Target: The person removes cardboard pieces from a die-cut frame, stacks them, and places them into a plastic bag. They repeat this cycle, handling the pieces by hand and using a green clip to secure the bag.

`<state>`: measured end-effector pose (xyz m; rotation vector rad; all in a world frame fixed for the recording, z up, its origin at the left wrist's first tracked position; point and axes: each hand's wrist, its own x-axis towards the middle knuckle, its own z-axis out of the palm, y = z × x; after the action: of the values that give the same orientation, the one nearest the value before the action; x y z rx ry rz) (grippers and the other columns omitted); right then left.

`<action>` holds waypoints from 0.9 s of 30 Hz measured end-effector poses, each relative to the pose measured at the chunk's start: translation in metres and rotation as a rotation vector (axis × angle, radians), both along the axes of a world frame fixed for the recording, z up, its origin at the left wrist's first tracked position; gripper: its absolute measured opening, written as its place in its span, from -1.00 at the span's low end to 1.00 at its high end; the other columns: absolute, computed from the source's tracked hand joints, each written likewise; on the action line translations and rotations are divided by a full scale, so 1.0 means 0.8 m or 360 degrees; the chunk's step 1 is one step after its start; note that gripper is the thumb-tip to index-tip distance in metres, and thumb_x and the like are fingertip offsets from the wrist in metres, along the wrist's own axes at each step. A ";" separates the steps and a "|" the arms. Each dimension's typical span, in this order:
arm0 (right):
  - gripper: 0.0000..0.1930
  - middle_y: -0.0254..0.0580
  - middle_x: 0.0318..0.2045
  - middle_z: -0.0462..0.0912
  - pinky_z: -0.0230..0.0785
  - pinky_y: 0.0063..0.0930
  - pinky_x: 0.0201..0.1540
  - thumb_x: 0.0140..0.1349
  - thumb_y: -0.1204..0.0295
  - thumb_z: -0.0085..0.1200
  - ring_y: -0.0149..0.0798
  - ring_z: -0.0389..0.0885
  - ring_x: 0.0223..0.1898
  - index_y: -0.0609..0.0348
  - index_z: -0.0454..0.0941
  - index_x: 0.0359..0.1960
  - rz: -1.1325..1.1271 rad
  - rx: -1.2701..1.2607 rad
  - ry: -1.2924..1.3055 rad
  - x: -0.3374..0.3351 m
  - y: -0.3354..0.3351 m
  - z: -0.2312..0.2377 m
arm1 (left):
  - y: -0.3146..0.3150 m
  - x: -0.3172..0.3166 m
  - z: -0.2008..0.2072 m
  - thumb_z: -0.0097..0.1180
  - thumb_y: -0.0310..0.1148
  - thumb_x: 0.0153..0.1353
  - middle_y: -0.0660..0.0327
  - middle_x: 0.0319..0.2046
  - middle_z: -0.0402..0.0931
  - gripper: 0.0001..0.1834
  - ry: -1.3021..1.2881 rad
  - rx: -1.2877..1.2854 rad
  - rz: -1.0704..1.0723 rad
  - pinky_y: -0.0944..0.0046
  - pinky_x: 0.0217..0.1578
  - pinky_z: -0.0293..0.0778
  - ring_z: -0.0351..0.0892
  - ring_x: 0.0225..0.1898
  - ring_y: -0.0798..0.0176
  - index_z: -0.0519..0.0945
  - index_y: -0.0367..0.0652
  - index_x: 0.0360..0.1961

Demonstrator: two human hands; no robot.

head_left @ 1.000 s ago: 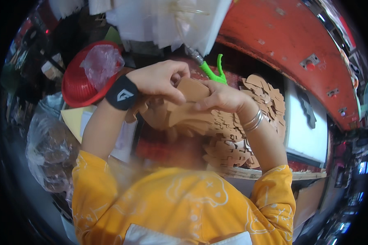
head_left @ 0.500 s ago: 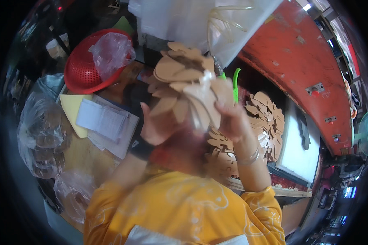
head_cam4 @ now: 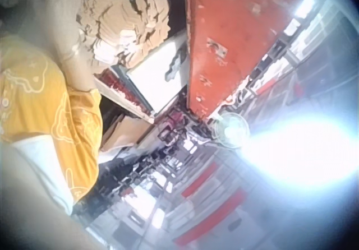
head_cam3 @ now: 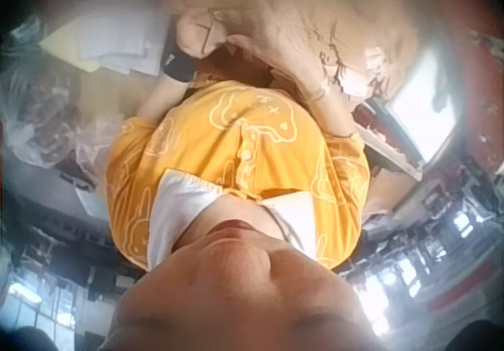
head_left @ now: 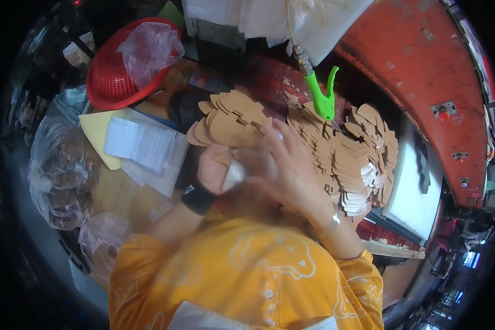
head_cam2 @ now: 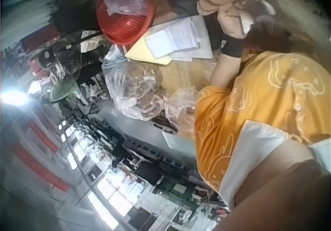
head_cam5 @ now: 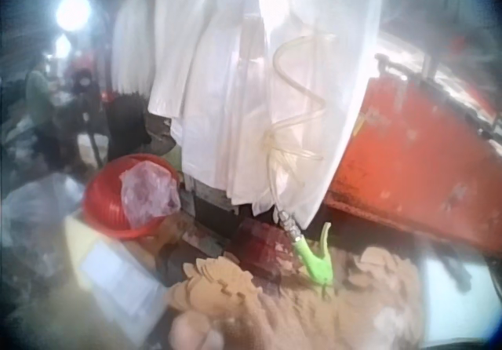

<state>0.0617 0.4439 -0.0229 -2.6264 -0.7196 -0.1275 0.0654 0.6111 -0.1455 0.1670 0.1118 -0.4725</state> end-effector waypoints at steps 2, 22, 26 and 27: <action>-0.18 0.23 0.04 0.31 0.24 -0.19 0.09 -0.17 0.25 0.31 0.12 0.34 0.03 0.32 0.17 0.13 -0.0037 -0.0136 0.0355 0.015 0.013 -0.010 | 0.002 -0.002 -0.003 -0.20 -0.35 0.05 0.03 0.12 0.30 -0.40 0.0010 -0.0198 -0.0142 0.02 0.18 0.16 0.29 0.14 0.01 0.21 -0.26 0.18; -0.52 0.07 -0.48 0.58 0.39 -0.25 -0.25 -0.08 0.05 0.22 0.06 0.55 -0.36 0.30 0.52 -0.39 -0.0187 -0.0373 -0.0012 0.058 0.011 0.002 | -0.027 -0.017 0.004 -0.17 -0.48 0.28 0.20 -0.02 0.44 -0.69 -0.0048 0.0607 0.0292 0.27 0.03 0.34 0.44 -0.02 0.27 0.39 -0.25 0.04; -0.55 -0.01 -0.37 0.60 0.34 -0.36 -0.12 -0.07 0.13 0.22 -0.10 0.56 -0.27 0.28 0.55 -0.29 -0.0343 -0.0314 0.0954 0.080 0.004 0.013 | -0.028 -0.022 0.004 -0.18 -0.46 0.29 0.20 -0.01 0.44 -0.69 -0.0141 0.1039 0.0292 0.24 0.05 0.33 0.43 0.00 0.26 0.38 -0.25 0.04; -0.57 -0.05 -0.36 0.61 0.34 -0.41 -0.12 -0.05 0.14 0.22 -0.17 0.56 -0.26 0.28 0.57 -0.30 -0.0306 -0.0174 0.1185 0.092 -0.002 0.013 | -0.028 -0.024 0.003 -0.19 -0.47 0.28 0.20 -0.01 0.44 -0.69 -0.0194 0.0899 0.0307 0.23 0.06 0.32 0.42 0.01 0.25 0.38 -0.24 0.04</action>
<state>0.1353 0.4424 -0.0126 -2.5429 -0.2150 0.8098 0.0461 0.5888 -0.1432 0.7312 0.1382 -0.2272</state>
